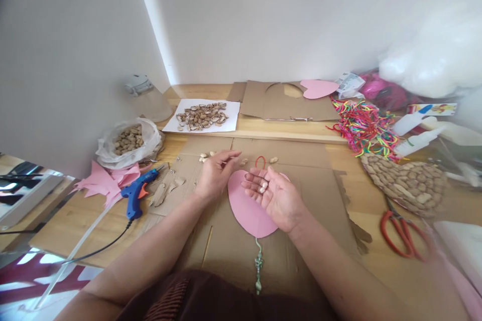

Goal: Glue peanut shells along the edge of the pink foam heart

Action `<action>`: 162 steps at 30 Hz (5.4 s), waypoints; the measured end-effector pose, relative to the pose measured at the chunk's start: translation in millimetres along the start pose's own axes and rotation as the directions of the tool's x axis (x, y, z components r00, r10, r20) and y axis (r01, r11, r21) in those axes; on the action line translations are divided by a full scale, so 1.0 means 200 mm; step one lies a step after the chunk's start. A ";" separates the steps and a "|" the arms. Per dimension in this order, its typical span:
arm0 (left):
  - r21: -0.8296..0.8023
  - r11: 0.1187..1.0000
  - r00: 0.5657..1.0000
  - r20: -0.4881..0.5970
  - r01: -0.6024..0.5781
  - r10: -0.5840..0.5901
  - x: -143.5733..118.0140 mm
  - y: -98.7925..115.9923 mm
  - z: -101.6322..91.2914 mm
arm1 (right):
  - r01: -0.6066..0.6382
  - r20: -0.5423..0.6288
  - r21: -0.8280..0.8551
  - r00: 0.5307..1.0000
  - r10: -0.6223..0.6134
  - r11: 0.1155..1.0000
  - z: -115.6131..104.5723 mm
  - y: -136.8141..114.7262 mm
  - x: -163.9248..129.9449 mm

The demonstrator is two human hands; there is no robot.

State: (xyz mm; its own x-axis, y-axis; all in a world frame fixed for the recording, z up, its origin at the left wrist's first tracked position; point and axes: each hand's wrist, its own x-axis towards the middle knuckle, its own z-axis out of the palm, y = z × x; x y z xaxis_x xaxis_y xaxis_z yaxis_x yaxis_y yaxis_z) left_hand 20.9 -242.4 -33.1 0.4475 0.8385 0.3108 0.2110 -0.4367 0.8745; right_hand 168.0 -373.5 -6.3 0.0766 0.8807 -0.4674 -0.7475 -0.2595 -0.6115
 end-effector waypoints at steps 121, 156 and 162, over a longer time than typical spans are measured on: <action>-0.507 0.786 0.887 0.448 0.354 -0.110 -0.24 0.25 -0.03 | 0.632 0.549 -0.774 0.641 -0.536 -0.036 0.01 0.08 -0.10; -0.568 0.635 0.811 0.561 0.523 -0.166 -0.21 0.21 -0.04 | 0.612 0.442 -0.739 0.757 -0.481 0.282 0.03 0.08 -0.08; -0.592 0.561 0.790 0.579 0.578 -0.202 -0.22 0.21 -0.03 | 0.626 0.468 -0.745 0.735 -0.490 0.228 0.01 0.11 -0.09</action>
State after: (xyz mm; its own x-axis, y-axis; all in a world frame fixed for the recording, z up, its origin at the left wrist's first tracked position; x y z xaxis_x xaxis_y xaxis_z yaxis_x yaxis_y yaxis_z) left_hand 5.3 -296.4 -8.3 0.8141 0.5617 -0.1472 -0.1374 0.4327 0.8910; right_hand 149.7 -393.8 -10.0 0.1131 0.9604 0.2547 0.3697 0.1972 -0.9080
